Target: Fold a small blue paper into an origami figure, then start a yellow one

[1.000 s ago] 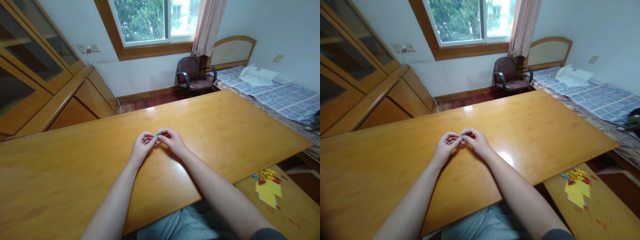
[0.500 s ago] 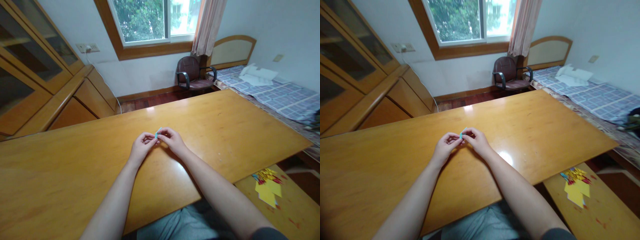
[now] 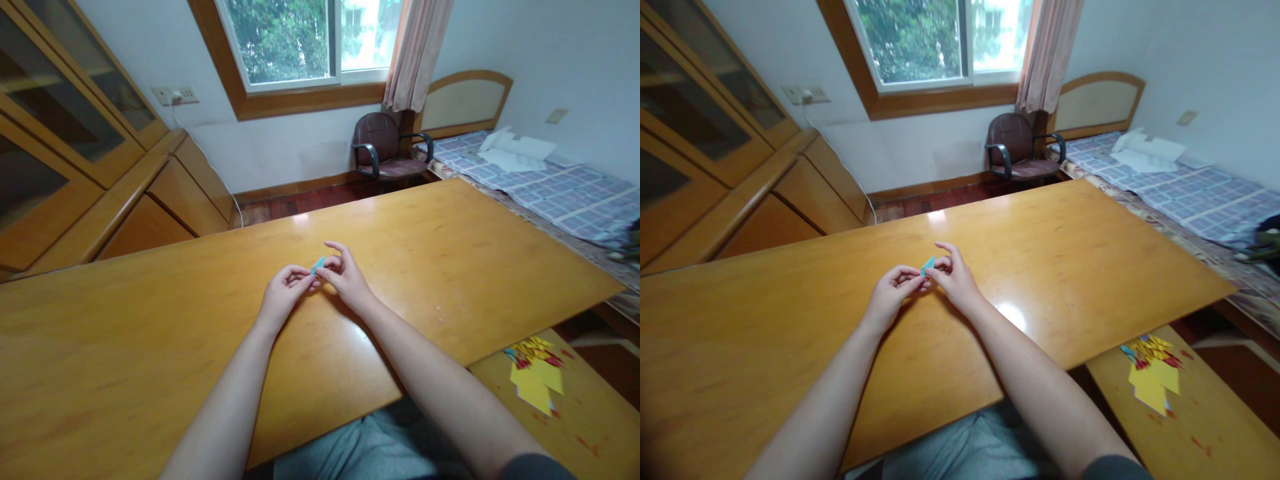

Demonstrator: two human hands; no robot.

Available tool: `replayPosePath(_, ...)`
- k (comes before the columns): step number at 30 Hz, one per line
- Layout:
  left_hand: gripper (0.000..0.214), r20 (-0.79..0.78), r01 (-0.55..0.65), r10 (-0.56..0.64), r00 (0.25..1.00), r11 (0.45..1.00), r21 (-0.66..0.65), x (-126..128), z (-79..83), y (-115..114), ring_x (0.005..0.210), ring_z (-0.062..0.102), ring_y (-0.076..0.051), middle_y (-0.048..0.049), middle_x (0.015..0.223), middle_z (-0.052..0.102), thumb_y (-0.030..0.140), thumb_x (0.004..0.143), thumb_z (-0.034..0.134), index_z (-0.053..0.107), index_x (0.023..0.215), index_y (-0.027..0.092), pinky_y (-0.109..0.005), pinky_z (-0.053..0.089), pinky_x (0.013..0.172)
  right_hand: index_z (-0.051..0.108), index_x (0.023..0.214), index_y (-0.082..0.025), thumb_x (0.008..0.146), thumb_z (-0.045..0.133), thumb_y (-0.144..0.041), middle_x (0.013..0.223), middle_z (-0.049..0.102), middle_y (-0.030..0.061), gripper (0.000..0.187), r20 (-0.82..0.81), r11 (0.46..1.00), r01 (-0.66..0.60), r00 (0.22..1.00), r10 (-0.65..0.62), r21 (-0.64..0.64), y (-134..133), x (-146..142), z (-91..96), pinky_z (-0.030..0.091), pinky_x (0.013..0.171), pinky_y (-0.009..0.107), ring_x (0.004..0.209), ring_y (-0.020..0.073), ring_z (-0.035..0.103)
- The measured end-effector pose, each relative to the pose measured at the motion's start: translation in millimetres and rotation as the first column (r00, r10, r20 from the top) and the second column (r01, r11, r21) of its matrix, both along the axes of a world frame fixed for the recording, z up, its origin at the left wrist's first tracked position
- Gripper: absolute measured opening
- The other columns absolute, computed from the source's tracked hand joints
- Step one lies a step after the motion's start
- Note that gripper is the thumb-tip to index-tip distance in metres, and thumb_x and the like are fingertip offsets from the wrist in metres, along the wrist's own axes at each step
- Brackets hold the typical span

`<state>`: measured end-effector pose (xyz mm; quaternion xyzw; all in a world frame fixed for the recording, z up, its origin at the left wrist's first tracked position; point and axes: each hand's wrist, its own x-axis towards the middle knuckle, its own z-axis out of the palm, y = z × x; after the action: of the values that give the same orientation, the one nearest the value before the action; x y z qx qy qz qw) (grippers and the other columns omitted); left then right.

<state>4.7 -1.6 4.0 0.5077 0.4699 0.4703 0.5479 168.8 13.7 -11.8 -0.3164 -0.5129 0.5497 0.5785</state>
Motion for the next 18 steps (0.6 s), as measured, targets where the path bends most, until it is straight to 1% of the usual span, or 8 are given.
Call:
replayPosePath(6,0.036,-0.049,0.064,-0.065,0.997,0.998,-0.013,-3.4,-2.0,0.0,0.073,0.070,-0.020,-0.0090,0.080,0.074,0.048,0.075,0.076,0.071,0.086,0.014,-0.033,0.057,0.073,0.043,0.126,-0.024,0.077,0.072,-0.028,0.078,0.063,-0.0051,0.057,0.005,1.000,-0.004,1.000,0.004,-0.005,0.0,-0.1,1.8,0.047,0.076,0.028,0.075,0.0134,0.061)
replayPosePath(9,0.036,-0.051,0.074,-0.075,0.996,0.997,-0.018,-4.4,-3.6,0.1,0.070,0.070,-0.020,-0.0090,0.080,0.074,0.048,0.075,0.075,0.072,0.085,0.014,-0.032,0.057,0.070,0.044,0.126,-0.024,0.077,0.073,-0.029,0.077,0.063,-0.0053,0.057,0.008,1.000,-0.002,1.000,0.002,-0.011,-0.1,-0.5,1.7,0.047,0.076,0.028,0.075,0.0135,0.060)
replayPosePath(14,0.037,-0.038,0.094,-0.095,0.995,0.995,-0.032,-4.6,-1.1,-0.7,0.068,0.069,-0.019,-0.0086,0.078,0.073,0.050,0.075,0.074,0.071,0.084,0.015,-0.032,0.057,0.068,0.045,0.127,-0.024,0.077,0.073,-0.030,0.079,0.063,-0.0047,0.058,0.004,1.000,-0.008,1.000,0.008,-0.020,-0.4,0.5,1.6,0.048,0.078,0.028,0.077,0.0137,0.062)
replayPosePath(18,0.034,-0.053,0.114,-0.116,0.992,0.993,-0.038,-4.9,0.2,-0.4,0.068,0.069,-0.019,-0.0078,0.076,0.073,0.048,0.074,0.076,0.071,0.083,0.016,-0.031,0.056,0.067,0.045,0.126,-0.025,0.077,0.072,-0.030,0.079,0.063,-0.0049,0.056,0.006,1.000,-0.017,1.000,0.017,-0.022,-0.9,0.9,2.3,0.048,0.077,0.028,0.076,0.0137,0.062)
